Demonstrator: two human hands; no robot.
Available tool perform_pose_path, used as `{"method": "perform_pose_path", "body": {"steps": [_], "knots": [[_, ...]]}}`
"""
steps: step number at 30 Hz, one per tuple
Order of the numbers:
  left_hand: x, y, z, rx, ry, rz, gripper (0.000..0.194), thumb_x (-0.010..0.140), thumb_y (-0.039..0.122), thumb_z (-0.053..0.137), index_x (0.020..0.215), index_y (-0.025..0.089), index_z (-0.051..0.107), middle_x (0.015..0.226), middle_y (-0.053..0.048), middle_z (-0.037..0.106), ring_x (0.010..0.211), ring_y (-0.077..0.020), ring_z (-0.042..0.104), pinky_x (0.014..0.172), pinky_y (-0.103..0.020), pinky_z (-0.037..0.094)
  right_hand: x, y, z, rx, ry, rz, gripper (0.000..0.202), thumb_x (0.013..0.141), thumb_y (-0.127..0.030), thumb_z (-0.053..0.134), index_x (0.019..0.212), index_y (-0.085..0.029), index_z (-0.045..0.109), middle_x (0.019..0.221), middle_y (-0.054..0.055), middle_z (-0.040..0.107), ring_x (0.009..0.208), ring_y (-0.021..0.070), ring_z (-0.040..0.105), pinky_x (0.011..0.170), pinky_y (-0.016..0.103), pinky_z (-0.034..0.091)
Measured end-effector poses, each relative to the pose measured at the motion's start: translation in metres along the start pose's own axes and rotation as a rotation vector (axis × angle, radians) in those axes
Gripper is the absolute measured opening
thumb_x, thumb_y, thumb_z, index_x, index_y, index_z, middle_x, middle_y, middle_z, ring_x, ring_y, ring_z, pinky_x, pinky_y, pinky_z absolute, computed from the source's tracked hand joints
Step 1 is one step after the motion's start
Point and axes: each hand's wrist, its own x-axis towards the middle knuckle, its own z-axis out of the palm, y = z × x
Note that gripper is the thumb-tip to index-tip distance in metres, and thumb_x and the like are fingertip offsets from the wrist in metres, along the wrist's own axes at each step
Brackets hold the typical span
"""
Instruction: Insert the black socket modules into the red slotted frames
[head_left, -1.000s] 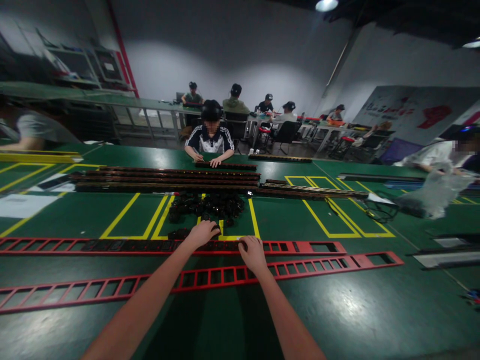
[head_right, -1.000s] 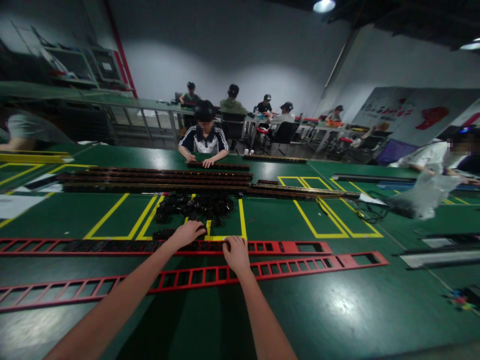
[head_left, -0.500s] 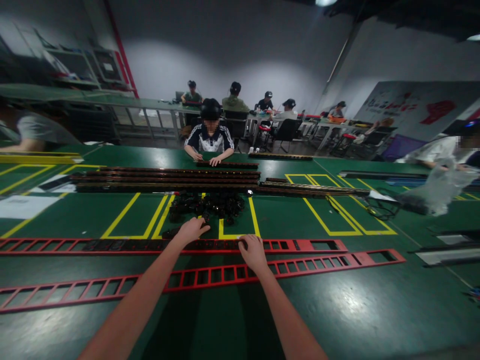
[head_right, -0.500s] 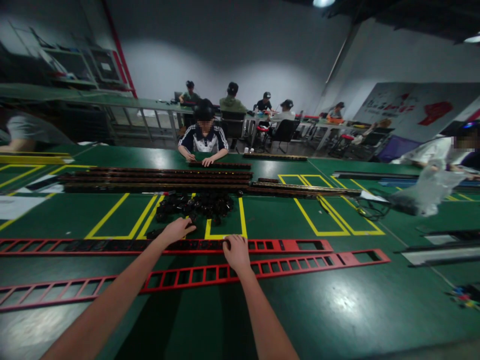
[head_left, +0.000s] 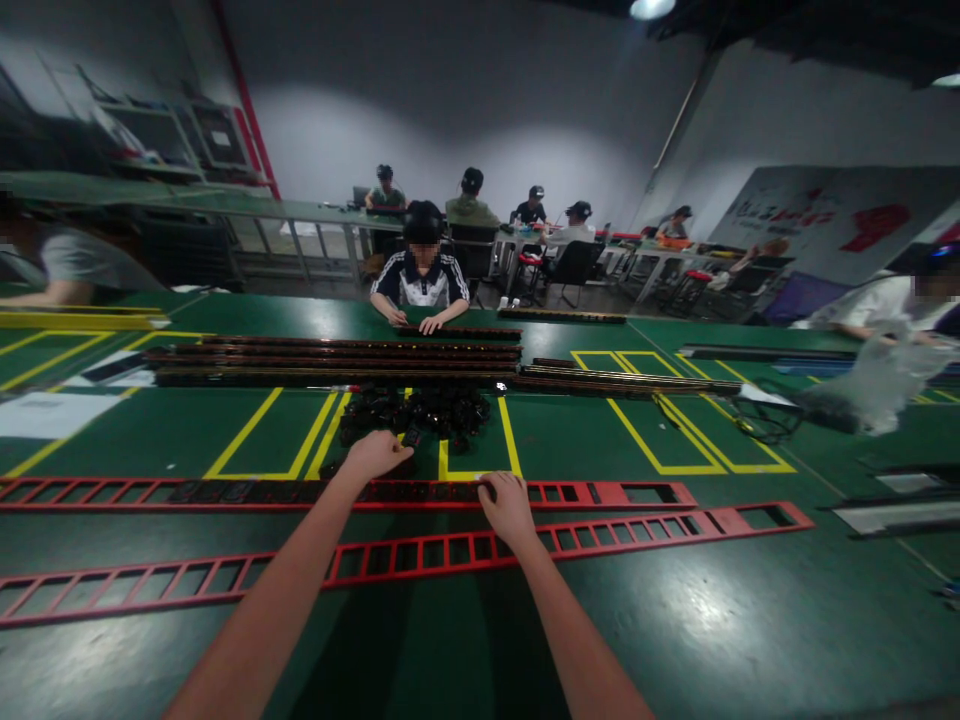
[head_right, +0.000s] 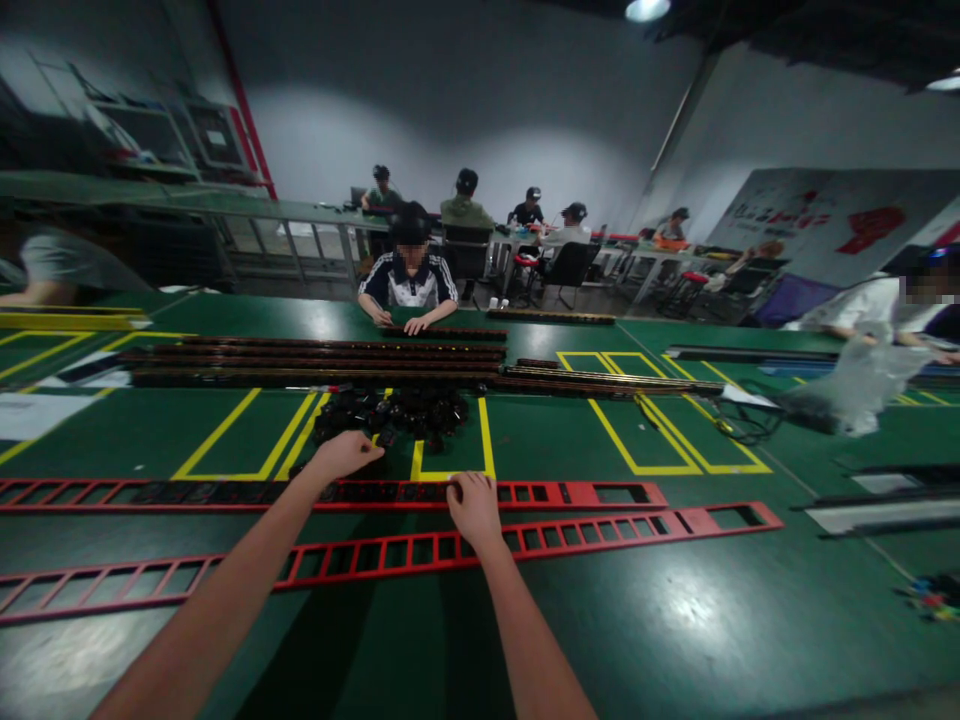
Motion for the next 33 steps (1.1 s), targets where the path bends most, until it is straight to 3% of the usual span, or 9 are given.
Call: {"method": "perform_pose_path", "body": {"steps": [4,8,15,19,23,29,33], "knots": [[0.006,0.011,-0.002,0.021,0.115,0.036,0.033,0.092,0.038,0.050,0.113,0.020,0.067,0.121,-0.011,0.065,0.116,-0.0272,0.058,0.096,-0.035,0.047,0.000,0.000,0.000,0.022,0.003,0.002,0.018,0.092,-0.021,0.051,0.097,-0.024,0.067,0.101,0.003,0.071,0.101,0.0204,0.061,0.097,0.038,0.037],[0.015,0.030,0.007,0.012,0.131,0.136,0.045,0.094,0.032,0.048,0.137,0.020,0.052,0.147,-0.010,0.047,0.135,-0.0260,0.042,0.110,-0.039,0.038,0.000,0.000,-0.001,0.026,-0.006,-0.001,0.018,0.092,-0.022,0.049,0.097,-0.024,0.067,0.101,0.004,0.071,0.102,0.0210,0.061,0.096,0.038,0.037],[0.025,0.075,0.036,0.028,0.051,0.237,0.058,0.090,0.037,0.056,0.146,0.031,0.042,0.161,-0.006,0.029,0.146,-0.0339,0.024,0.114,-0.060,0.025,0.000,0.002,0.002,0.011,0.013,-0.008,0.018,0.091,-0.020,0.051,0.099,-0.023,0.067,0.102,0.003,0.072,0.103,0.0207,0.061,0.096,0.037,0.036],[0.029,0.090,0.043,0.074,0.048,0.253,0.048,0.090,0.026,0.052,0.138,0.030,0.051,0.154,-0.009,0.038,0.140,-0.0341,0.032,0.113,-0.059,0.026,0.000,0.001,0.001,0.001,0.014,-0.007,0.019,0.091,-0.019,0.050,0.098,-0.024,0.067,0.101,0.003,0.072,0.103,0.0198,0.061,0.096,0.035,0.036],[0.029,0.084,0.043,0.092,0.094,0.231,0.048,0.089,0.009,0.042,0.133,0.026,0.056,0.133,-0.011,0.052,0.123,-0.0290,0.046,0.106,-0.050,0.035,0.001,0.000,-0.002,-0.003,-0.011,0.001,0.018,0.091,-0.019,0.051,0.098,-0.023,0.067,0.101,0.003,0.072,0.102,0.0202,0.061,0.094,0.034,0.036],[0.022,0.059,0.038,0.064,0.121,0.172,0.036,0.087,0.008,0.046,0.115,0.020,0.065,0.120,-0.012,0.054,0.113,-0.0281,0.049,0.099,-0.046,0.039,0.001,-0.002,-0.003,0.026,-0.010,-0.001,0.019,0.092,-0.020,0.049,0.095,-0.023,0.068,0.099,0.004,0.072,0.102,0.0218,0.061,0.094,0.036,0.037],[0.013,0.051,0.033,-0.034,0.145,0.184,0.028,0.086,0.008,0.050,0.107,0.019,0.066,0.122,-0.010,0.055,0.112,-0.0268,0.050,0.099,-0.044,0.040,0.001,-0.001,-0.002,0.056,-0.001,-0.013,0.019,0.092,-0.022,0.049,0.094,-0.023,0.067,0.100,0.004,0.072,0.102,0.0226,0.061,0.094,0.039,0.037]]}}
